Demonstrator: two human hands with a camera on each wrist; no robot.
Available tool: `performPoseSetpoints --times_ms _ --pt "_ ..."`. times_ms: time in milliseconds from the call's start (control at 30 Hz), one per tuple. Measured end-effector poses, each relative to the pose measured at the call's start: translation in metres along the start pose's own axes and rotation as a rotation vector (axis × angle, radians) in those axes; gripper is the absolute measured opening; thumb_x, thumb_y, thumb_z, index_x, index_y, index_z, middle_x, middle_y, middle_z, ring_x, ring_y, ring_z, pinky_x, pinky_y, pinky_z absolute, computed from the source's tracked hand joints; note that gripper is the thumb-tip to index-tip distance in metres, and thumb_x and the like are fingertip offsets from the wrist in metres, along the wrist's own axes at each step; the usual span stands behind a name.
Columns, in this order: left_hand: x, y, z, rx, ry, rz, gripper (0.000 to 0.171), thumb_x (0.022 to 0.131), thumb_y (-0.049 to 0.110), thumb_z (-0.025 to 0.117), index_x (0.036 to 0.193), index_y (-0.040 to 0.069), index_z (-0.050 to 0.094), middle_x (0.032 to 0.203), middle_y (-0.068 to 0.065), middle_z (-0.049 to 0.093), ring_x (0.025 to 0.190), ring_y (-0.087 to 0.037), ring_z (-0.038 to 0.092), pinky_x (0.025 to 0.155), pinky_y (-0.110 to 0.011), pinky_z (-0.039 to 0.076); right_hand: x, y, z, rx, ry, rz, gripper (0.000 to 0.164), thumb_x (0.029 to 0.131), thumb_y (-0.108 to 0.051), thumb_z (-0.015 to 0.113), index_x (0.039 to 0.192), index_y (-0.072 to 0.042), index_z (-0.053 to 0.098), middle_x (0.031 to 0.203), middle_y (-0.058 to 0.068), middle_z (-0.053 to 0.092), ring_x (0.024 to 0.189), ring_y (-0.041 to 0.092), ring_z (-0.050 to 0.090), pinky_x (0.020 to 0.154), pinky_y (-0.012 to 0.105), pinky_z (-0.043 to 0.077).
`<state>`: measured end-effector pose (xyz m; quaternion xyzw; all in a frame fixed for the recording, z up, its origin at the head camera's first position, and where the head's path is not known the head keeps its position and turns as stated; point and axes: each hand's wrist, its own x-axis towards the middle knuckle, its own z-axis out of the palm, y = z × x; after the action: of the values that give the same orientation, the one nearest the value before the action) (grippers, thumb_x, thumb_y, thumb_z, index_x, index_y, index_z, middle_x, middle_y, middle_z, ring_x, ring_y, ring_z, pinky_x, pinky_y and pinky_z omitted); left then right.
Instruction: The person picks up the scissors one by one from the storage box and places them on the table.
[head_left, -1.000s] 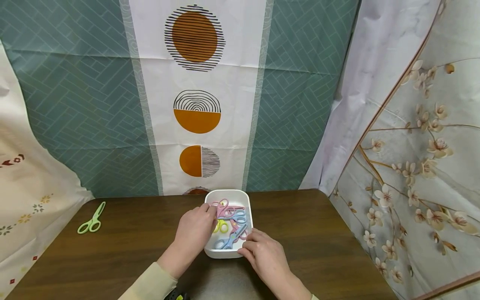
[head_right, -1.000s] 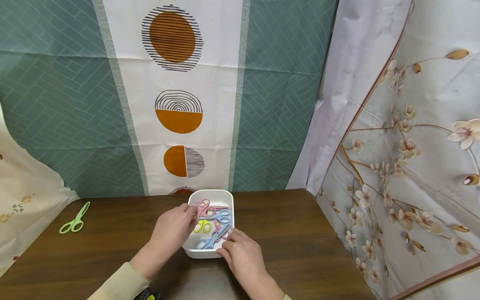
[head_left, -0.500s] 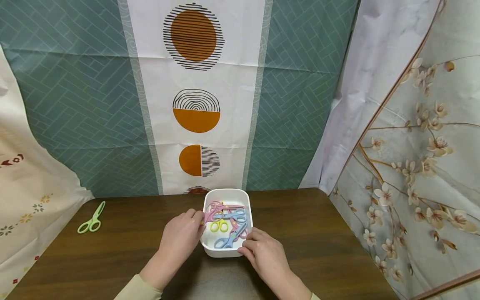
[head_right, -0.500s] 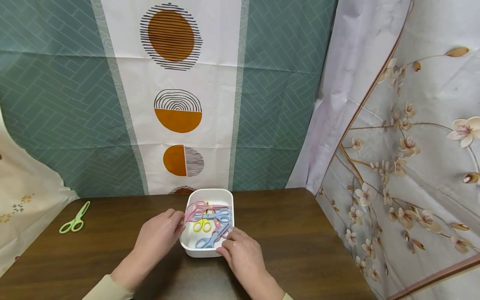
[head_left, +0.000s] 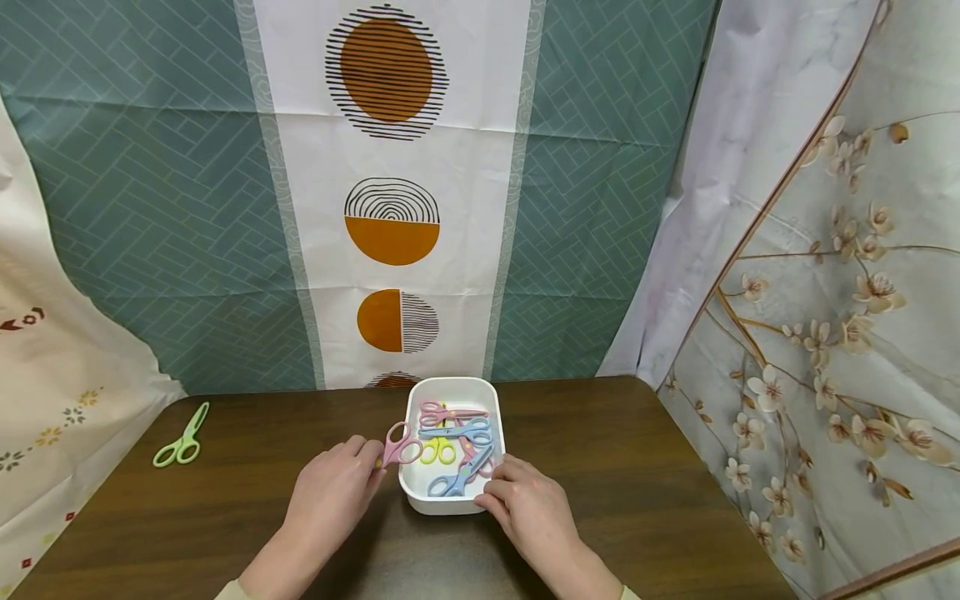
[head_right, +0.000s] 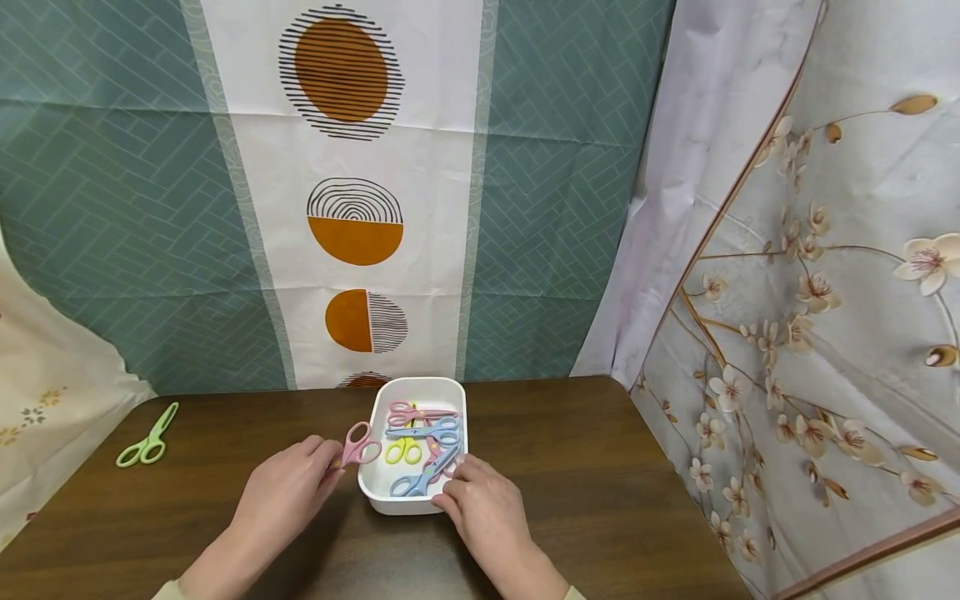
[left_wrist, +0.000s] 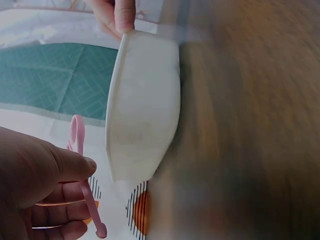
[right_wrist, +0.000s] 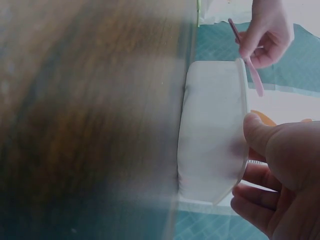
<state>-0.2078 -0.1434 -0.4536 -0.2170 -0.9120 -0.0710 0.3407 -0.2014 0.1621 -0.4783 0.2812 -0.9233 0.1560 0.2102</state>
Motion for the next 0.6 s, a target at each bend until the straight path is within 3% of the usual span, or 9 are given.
performPoseSetpoints --times_ms 300,600 --pt "-0.024 -0.019 0.002 -0.013 0.002 -0.011 0.035 0.074 0.006 0.099 0.090 0.012 0.069 0.078 0.003 0.058 0.063 -0.020 0.057 0.052 -0.037 0.047 0.000 -0.001 0.001 0.003 -0.002 -0.004 0.011 0.097 -0.032 0.088 0.098 -0.022 0.089 0.110 -0.004 0.078 0.126 0.023 0.070 0.098 0.042 0.062" --pt "-0.038 -0.030 0.006 -0.019 -0.059 -0.055 0.035 0.075 0.006 0.100 0.090 0.013 0.069 0.077 0.004 0.056 0.064 -0.020 0.057 0.054 -0.038 0.047 -0.001 -0.001 0.001 0.007 0.027 -0.017 0.011 0.095 -0.032 0.089 0.097 -0.022 0.089 0.110 -0.003 0.078 0.125 0.023 0.070 0.097 0.042 0.062"
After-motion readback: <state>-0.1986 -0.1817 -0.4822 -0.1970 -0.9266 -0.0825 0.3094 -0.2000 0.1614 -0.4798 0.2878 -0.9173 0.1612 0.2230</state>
